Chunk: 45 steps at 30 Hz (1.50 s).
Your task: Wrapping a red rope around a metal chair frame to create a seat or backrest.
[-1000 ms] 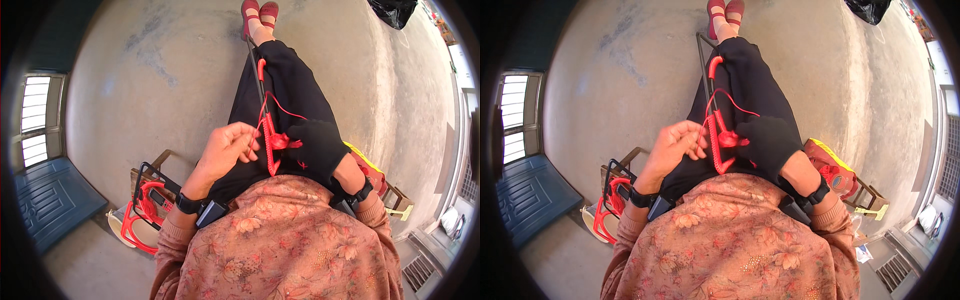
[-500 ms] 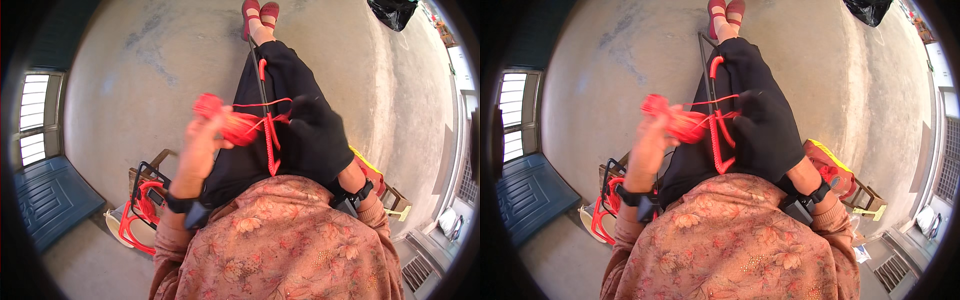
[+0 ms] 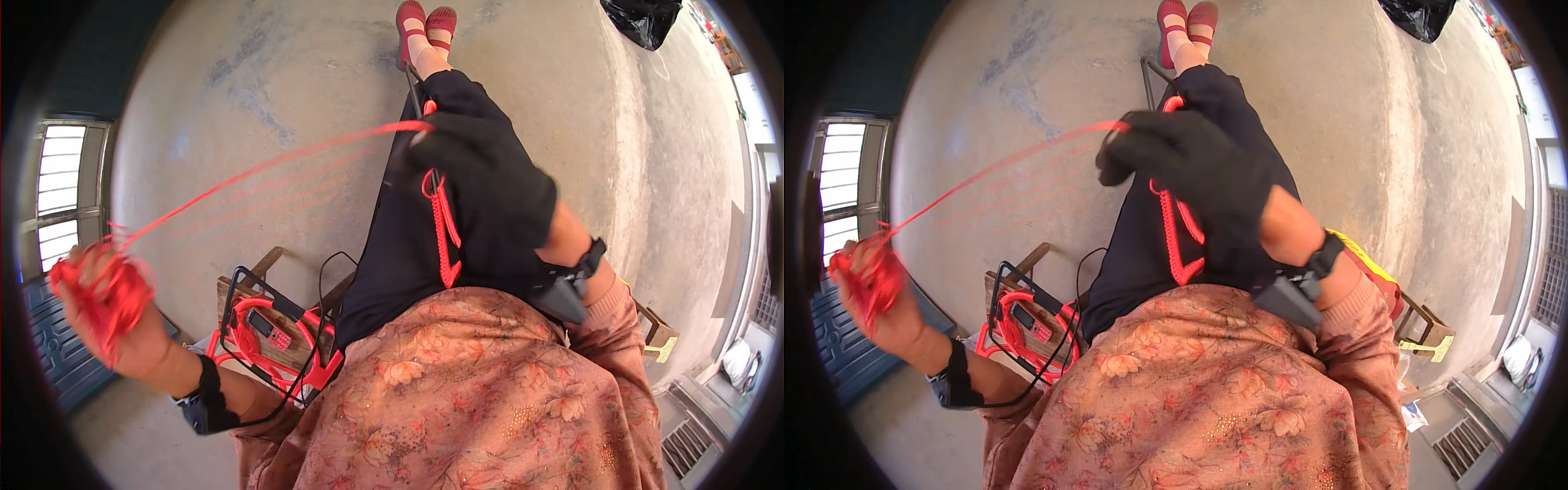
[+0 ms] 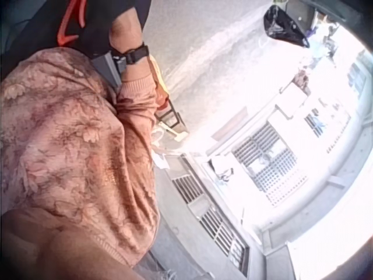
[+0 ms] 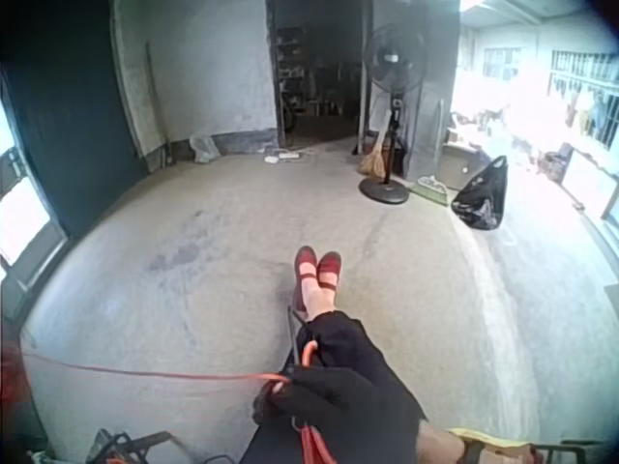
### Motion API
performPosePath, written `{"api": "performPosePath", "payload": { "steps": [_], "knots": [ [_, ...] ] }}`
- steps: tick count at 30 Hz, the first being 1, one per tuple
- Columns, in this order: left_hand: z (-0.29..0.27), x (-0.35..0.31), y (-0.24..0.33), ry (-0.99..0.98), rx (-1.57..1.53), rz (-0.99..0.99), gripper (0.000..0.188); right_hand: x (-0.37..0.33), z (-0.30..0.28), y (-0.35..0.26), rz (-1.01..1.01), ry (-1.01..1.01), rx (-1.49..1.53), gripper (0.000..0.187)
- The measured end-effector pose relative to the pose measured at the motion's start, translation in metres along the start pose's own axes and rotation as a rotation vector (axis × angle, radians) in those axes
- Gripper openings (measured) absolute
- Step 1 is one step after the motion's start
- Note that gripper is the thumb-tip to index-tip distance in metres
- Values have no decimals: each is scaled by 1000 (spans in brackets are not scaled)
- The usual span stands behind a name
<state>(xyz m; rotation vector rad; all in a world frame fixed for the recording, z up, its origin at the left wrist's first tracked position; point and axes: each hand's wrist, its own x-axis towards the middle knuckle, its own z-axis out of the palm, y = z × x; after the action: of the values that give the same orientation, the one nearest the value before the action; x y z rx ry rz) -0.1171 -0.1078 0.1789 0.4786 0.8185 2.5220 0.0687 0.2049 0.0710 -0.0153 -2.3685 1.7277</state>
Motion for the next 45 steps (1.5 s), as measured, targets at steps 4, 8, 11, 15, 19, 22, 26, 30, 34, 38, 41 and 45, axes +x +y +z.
{"api": "performPosePath", "payload": {
  "steps": [4, 8, 11, 15, 19, 22, 26, 30, 34, 38, 41, 45],
  "knots": [
    [-42, -16, -86, 311, 455, -213, 29, -56, -14, -13, 179, 28, 328, 23],
    [-9, -32, -195, -1, 826, -692, 25, -77, -6, -32, 371, 81, 652, 30],
    [0, -51, -251, -174, 1151, -588, 32, -82, 0, -45, 494, 122, 900, 36],
    [0, -55, -262, -201, 1243, -548, 38, -98, -27, -58, 628, -69, 921, 34],
    [-17, -62, -261, -152, 1142, -532, 33, -91, -31, -32, 511, 309, 513, 31],
    [-26, -51, -234, 52, 730, -601, 40, -74, -49, 20, 459, 477, 120, 29],
    [-28, -41, -209, 84, 790, -455, 34, -79, -37, 53, 486, 431, -399, 24],
    [-13, -42, -211, -264, 1556, -176, 23, -70, 6, 72, 345, 329, -6, 19],
    [-17, -48, -229, -704, 1801, -34, 35, -66, 17, 61, 446, -94, -232, 25],
    [-5, -52, -243, -855, 1692, -366, 44, -69, 18, 31, 421, -209, -585, 31],
    [-10, -56, -252, -410, 1171, -682, 36, -78, 11, 39, 294, -100, -522, 28],
    [-15, -44, -236, -175, 1093, -506, 37, -92, -17, 42, 223, 278, -175, 23]
  ]
}}
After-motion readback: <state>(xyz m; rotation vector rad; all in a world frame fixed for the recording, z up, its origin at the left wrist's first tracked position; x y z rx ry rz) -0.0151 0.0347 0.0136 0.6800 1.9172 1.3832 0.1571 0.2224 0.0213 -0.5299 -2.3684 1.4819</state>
